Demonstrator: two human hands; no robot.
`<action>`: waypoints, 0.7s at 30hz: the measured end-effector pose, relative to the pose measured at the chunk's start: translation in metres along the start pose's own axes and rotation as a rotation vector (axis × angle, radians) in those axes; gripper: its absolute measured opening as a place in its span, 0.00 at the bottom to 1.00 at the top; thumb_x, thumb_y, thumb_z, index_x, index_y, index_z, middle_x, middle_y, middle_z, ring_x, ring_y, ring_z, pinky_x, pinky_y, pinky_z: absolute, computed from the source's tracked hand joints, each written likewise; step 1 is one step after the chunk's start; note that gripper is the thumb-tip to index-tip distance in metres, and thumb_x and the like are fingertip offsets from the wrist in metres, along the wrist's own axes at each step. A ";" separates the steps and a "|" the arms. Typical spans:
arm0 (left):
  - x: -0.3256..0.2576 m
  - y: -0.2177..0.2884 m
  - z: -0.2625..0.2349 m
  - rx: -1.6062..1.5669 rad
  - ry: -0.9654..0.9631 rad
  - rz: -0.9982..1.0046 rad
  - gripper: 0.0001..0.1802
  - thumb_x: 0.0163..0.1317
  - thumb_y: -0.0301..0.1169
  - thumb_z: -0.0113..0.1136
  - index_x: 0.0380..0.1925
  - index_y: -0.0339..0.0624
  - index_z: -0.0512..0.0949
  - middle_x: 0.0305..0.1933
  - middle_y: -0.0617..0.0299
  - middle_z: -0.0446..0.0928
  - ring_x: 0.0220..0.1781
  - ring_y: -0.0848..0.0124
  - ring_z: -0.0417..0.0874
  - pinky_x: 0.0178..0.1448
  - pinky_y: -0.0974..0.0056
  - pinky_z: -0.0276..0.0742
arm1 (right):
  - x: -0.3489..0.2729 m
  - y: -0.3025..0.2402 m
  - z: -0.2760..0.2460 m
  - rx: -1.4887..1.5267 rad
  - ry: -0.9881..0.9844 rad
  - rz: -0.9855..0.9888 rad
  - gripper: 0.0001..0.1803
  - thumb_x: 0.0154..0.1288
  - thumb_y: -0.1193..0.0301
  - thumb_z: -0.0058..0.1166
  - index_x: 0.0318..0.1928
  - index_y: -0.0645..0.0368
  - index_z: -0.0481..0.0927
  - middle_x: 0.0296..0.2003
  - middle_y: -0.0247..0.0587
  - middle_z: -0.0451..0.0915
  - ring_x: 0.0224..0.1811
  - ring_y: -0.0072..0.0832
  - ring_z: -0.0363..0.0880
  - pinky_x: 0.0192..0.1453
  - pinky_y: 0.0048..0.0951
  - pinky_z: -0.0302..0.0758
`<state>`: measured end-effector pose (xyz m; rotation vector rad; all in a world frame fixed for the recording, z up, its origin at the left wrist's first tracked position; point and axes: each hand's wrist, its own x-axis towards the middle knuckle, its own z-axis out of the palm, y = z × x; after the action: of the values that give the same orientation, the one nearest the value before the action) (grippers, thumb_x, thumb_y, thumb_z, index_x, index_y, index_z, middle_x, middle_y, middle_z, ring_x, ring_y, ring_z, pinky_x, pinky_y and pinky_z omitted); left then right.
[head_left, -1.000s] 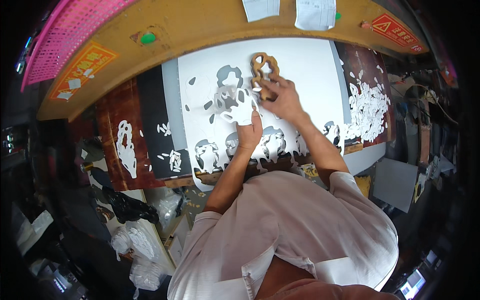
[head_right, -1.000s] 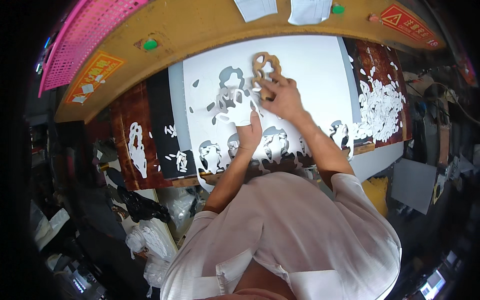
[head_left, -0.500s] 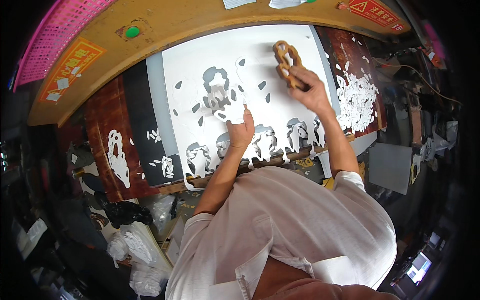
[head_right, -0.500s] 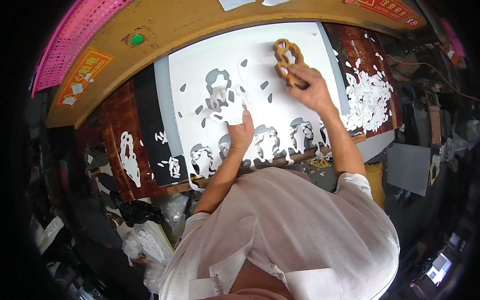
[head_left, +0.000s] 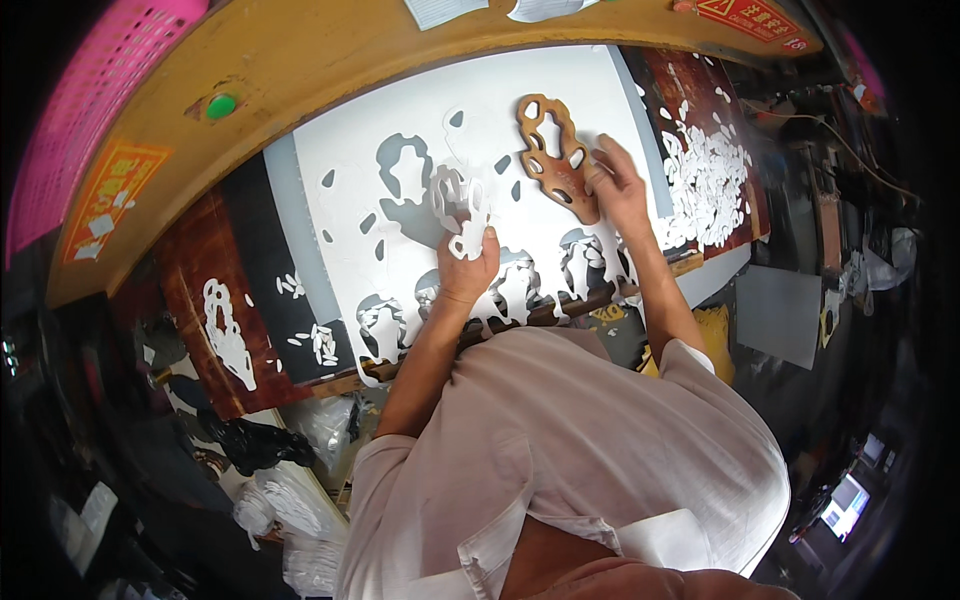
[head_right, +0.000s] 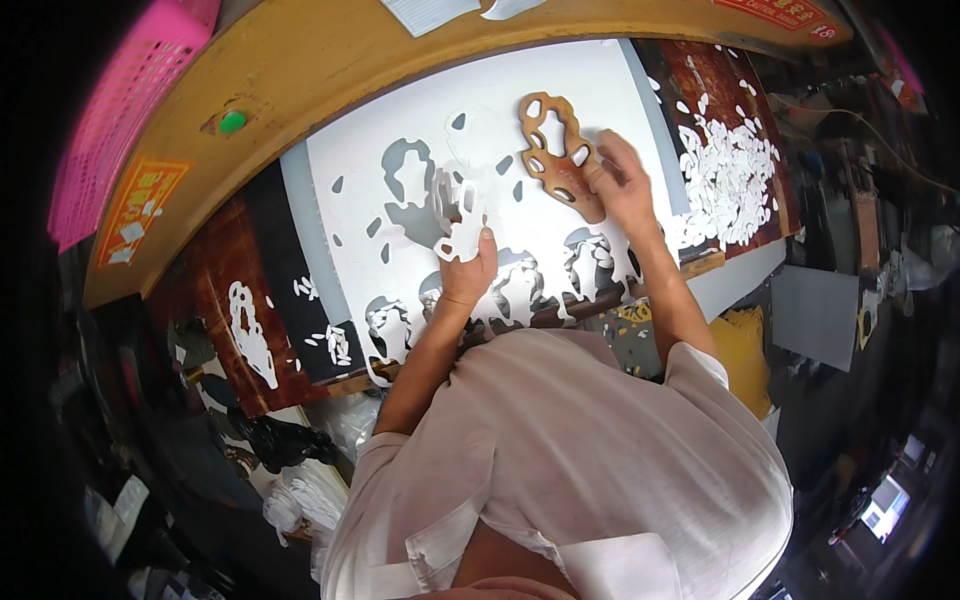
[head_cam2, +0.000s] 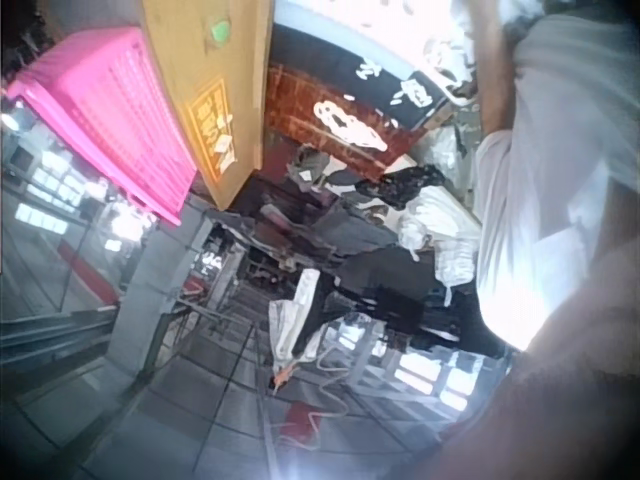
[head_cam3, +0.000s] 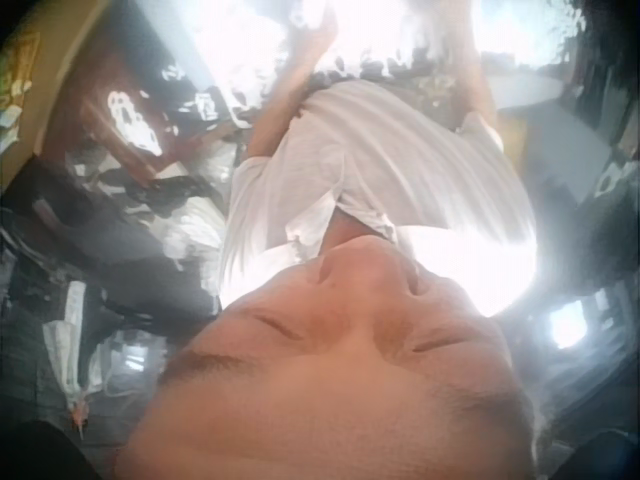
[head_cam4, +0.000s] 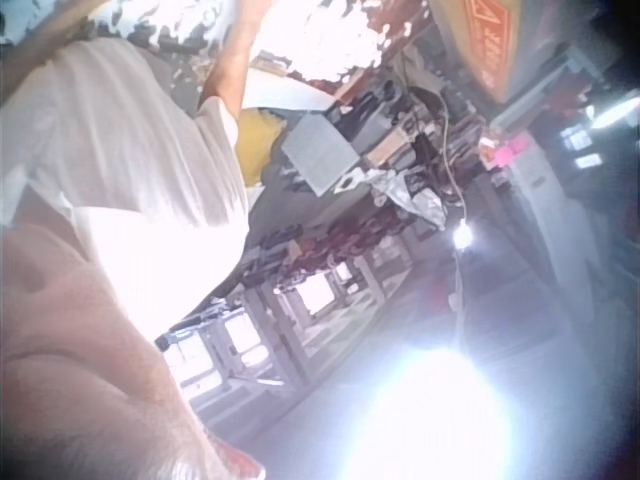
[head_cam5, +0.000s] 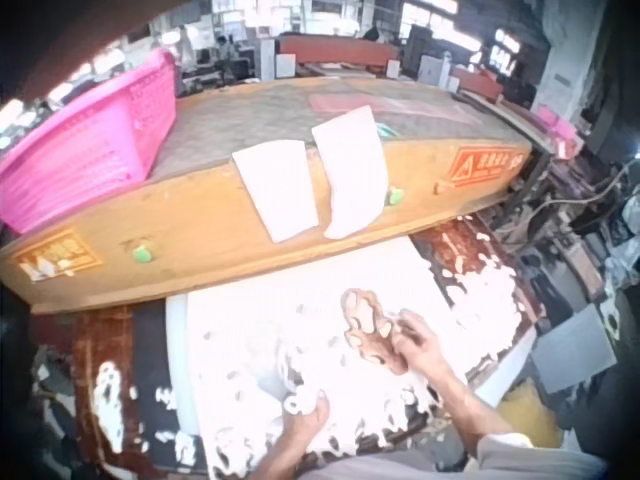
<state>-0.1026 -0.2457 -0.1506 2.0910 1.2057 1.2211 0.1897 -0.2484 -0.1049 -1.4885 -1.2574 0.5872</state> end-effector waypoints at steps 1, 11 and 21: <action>0.000 0.000 0.001 0.015 -0.022 -0.013 0.11 0.68 0.30 0.58 0.44 0.34 0.81 0.37 0.42 0.82 0.37 0.39 0.83 0.41 0.40 0.80 | 0.000 0.005 -0.007 0.148 0.084 0.170 0.28 0.77 0.72 0.64 0.73 0.63 0.77 0.67 0.49 0.82 0.66 0.28 0.81 0.69 0.30 0.78; 0.000 0.012 -0.003 0.018 0.147 0.049 0.14 0.72 0.32 0.55 0.47 0.33 0.83 0.39 0.39 0.84 0.42 0.36 0.85 0.48 0.40 0.81 | -0.051 0.013 -0.045 0.301 0.124 0.228 0.21 0.80 0.70 0.61 0.67 0.67 0.83 0.50 0.38 0.89 0.51 0.22 0.85 0.62 0.25 0.80; -0.150 0.049 -0.005 0.235 0.080 -0.109 0.16 0.73 0.33 0.54 0.46 0.35 0.86 0.45 0.40 0.86 0.48 0.34 0.84 0.56 0.37 0.78 | -0.093 -0.067 -0.080 -0.094 0.312 -0.239 0.34 0.79 0.71 0.57 0.79 0.70 0.64 0.56 0.52 0.87 0.54 0.31 0.86 0.60 0.32 0.81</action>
<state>-0.1195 -0.3984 -0.1846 2.1232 1.5448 1.1725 0.2012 -0.3720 -0.0402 -1.4157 -1.2045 0.1326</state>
